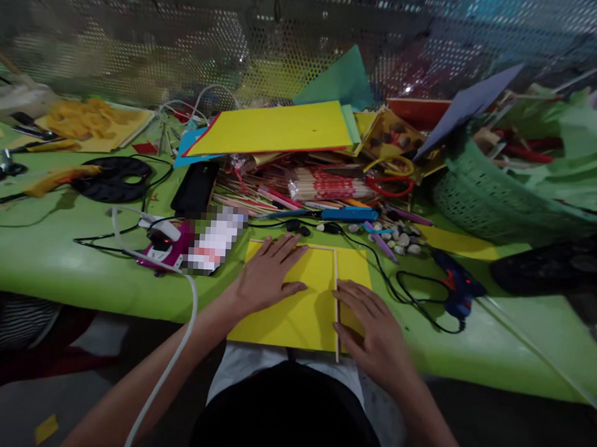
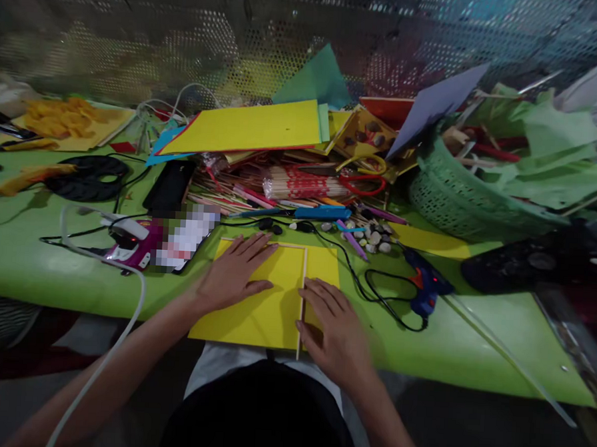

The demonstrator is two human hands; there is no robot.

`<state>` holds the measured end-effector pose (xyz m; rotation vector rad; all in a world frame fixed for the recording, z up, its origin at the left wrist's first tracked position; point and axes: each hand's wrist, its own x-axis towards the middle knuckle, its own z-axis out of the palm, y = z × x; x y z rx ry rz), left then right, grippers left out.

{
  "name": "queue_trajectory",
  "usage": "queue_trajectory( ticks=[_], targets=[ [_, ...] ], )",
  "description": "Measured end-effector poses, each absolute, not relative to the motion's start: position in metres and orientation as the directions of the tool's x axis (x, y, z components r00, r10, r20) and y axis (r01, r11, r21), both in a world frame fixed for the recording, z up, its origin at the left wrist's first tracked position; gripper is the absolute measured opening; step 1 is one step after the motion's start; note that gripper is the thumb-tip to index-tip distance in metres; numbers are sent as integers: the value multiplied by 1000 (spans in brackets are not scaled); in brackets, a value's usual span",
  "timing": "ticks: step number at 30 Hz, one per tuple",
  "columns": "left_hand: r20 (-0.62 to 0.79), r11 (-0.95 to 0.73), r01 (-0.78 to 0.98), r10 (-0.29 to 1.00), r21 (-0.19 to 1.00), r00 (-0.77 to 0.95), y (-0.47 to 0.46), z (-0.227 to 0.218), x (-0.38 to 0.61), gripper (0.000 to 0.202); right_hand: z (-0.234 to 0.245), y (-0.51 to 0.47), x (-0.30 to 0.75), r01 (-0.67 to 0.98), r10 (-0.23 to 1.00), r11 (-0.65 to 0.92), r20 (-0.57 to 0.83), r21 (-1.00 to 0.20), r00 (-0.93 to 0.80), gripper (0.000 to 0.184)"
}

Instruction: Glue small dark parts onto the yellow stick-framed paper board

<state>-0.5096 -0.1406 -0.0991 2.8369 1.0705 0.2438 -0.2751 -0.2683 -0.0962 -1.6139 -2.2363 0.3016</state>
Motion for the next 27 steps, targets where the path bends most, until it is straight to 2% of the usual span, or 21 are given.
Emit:
queue_trajectory(
  ticks=[11,27],
  targets=[
    [131,-753,640,657,150,743,-139,-103,-509,71,-92,-267,-275,840,951,306,189,-448,-245,42],
    [143,-750,642,661,159,737,-136,-104,-507,72,-85,-262,-277,840,959,283,164,-463,-233,42]
  ],
)
